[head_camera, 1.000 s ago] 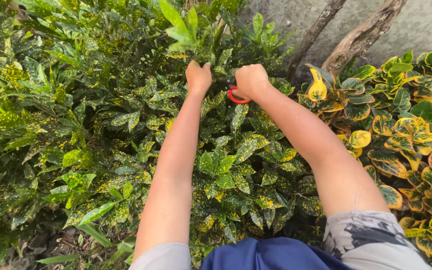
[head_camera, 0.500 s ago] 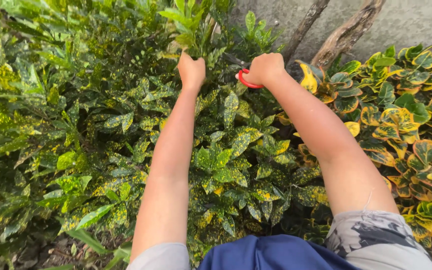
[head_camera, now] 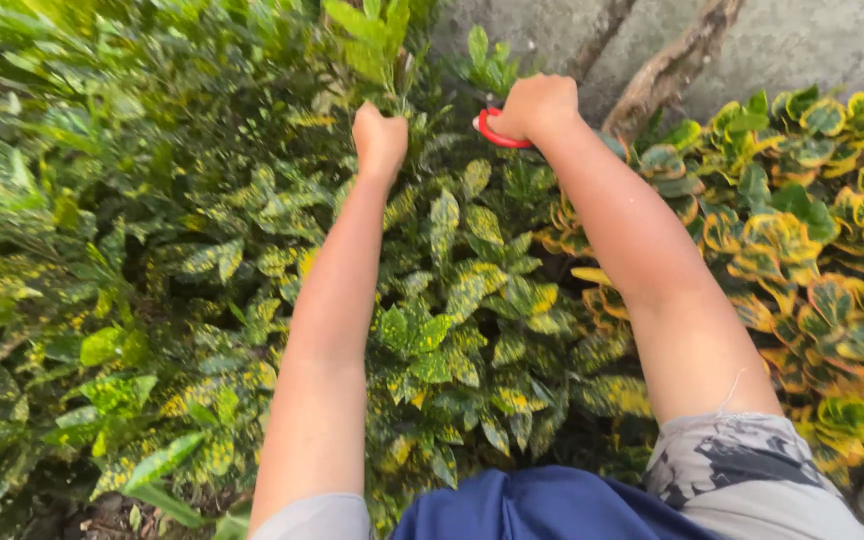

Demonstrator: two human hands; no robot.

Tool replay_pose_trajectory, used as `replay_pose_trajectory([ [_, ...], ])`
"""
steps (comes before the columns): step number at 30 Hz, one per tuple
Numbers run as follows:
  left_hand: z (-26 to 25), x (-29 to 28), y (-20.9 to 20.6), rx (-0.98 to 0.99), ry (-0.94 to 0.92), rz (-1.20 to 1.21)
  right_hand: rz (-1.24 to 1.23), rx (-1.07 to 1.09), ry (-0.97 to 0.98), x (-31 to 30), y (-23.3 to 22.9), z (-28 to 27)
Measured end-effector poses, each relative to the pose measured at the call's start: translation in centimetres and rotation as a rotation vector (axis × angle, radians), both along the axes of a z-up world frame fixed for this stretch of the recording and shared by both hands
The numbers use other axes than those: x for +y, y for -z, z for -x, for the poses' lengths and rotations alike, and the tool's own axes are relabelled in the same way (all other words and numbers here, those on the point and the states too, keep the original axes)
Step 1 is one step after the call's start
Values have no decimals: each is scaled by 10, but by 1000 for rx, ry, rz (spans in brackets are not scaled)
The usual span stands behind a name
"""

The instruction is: Trimming leaves and small branches from a garden bush using hand shears.

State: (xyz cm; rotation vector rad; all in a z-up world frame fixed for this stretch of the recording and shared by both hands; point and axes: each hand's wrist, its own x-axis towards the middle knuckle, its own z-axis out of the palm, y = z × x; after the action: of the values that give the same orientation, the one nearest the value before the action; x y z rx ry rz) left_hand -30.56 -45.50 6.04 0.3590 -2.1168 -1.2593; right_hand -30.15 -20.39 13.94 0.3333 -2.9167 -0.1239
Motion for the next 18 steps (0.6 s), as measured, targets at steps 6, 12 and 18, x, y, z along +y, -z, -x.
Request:
replay_pose_trajectory([
  [6, -40, 37, -5, 87, 52, 68, 166, 104, 46, 31, 3, -56],
  [12, -95, 80, 0, 162, 160, 76, 309, 192, 25, 88, 7, -126],
  [18, -182, 169, -21, 154, 303, 28, 514, 185, 139, 153, 13, -213],
])
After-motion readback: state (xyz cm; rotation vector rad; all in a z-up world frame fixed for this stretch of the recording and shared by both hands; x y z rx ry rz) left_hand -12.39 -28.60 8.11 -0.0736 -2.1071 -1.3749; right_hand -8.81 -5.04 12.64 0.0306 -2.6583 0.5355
